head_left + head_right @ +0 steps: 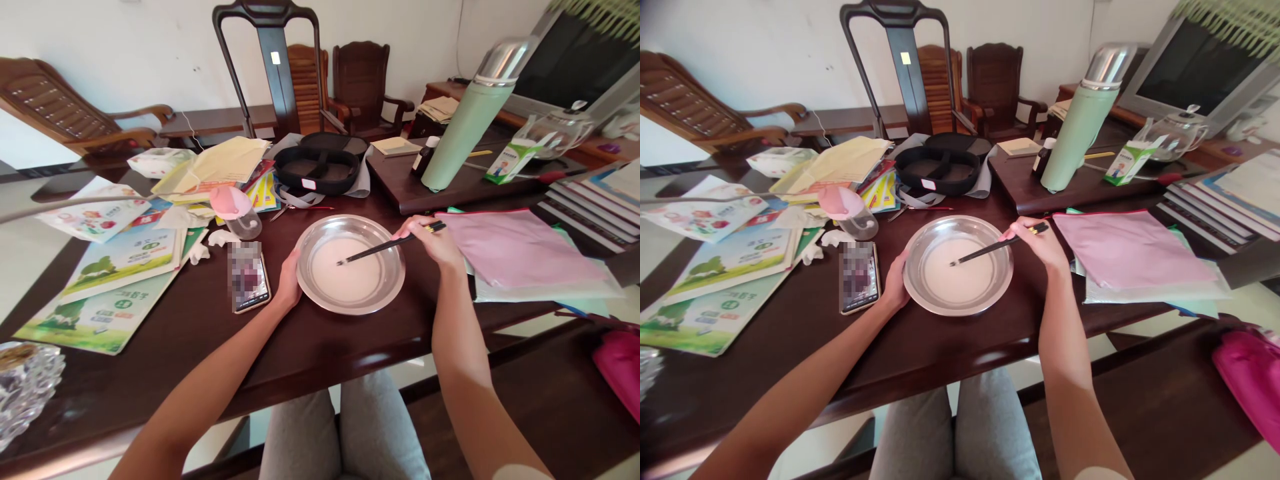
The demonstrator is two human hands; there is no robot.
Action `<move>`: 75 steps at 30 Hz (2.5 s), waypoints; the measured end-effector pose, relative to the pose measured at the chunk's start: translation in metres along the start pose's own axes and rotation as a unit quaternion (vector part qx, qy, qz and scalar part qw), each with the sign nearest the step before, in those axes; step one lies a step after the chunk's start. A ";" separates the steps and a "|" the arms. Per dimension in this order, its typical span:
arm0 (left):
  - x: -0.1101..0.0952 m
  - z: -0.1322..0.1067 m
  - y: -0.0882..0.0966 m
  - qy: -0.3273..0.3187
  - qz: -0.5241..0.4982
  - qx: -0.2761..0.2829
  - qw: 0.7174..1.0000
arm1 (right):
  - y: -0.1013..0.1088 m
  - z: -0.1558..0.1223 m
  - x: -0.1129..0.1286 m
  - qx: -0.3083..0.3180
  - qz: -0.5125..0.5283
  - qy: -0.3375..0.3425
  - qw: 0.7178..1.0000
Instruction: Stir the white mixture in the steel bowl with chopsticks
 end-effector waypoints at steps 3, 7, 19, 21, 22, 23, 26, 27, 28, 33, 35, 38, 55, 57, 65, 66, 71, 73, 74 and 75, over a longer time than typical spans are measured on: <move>0.001 0.001 0.000 0.007 -0.003 0.008 1.000 | 0.008 -0.004 -0.003 -0.062 0.007 0.019 0.998; 0.001 0.001 0.000 0.009 -0.006 0.007 1.000 | 0.004 -0.002 -0.005 -0.027 0.031 0.026 0.999; 0.002 0.001 0.001 0.008 -0.005 0.010 1.000 | 0.006 0.000 -0.004 -0.066 -0.010 0.004 0.998; 0.002 0.001 0.002 0.009 -0.003 0.014 1.000 | 0.009 -0.002 -0.006 -0.093 -0.001 0.023 0.995; 0.002 0.001 0.002 0.008 -0.002 0.016 1.000 | 0.009 -0.002 -0.006 -0.091 0.006 0.030 0.995; 0.002 0.001 0.002 0.007 -0.001 0.016 1.000 | 0.008 -0.002 -0.006 -0.077 0.012 0.031 0.996; 0.001 0.001 0.001 0.001 -0.002 0.012 1.000 | -0.001 0.001 -0.003 -0.007 0.021 0.012 1.000; 0.001 0.001 0.001 0.001 -0.004 0.009 1.000 | -0.005 0.002 -0.002 0.014 0.019 0.006 1.000; 0.000 0.001 0.000 0.001 -0.006 0.007 1.000 | -0.007 0.003 -0.001 0.028 0.014 0.001 1.000; -0.001 0.000 -0.001 0.009 -0.008 0.014 1.000 | -0.002 0.003 -0.002 -0.031 -0.012 0.001 0.999; -0.001 0.000 0.000 0.013 -0.007 0.014 1.000 | 0.006 0.000 -0.004 -0.078 0.001 0.024 0.997; 0.000 0.001 0.000 0.013 -0.004 0.014 1.000 | 0.010 -0.003 -0.006 -0.076 0.027 0.057 0.995; 0.001 0.001 0.002 0.014 -0.010 0.002 1.000 | 0.001 0.000 -0.005 0.006 0.035 0.045 0.998; 0.001 0.001 0.001 0.010 -0.008 0.000 1.000 | -0.006 0.003 -0.002 0.052 0.026 0.025 0.998; 0.002 0.002 0.002 0.002 -0.011 0.007 1.000 | 0.009 -0.001 -0.006 -0.107 0.018 0.049 0.993; 0.002 0.002 0.003 0.003 -0.010 0.007 1.000 | 0.010 -0.002 -0.006 -0.105 0.027 0.061 0.992; 0.002 0.002 0.003 0.010 -0.004 0.009 1.000 | -0.006 0.003 -0.002 0.013 0.024 0.029 0.999; 0.002 0.001 0.003 0.010 -0.004 0.007 1.000 | -0.009 0.004 0.000 0.022 0.005 0.010 1.000; 0.001 0.001 0.002 0.010 -0.005 0.006 1.000 | -0.008 0.004 0.000 0.012 -0.003 0.005 1.000; 0.000 0.000 0.001 0.011 -0.006 0.006 1.000 | -0.005 0.003 0.000 -0.007 -0.007 0.003 1.000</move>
Point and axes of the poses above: each hand's wrist, its own z-axis towards the middle knuckle, its own y-axis out of the back of the hand, x = y × z, the point moved 1 cm from there along z, towards the middle knuckle, and after that the axes turned 14 degrees about x, right-handed, at the moved point
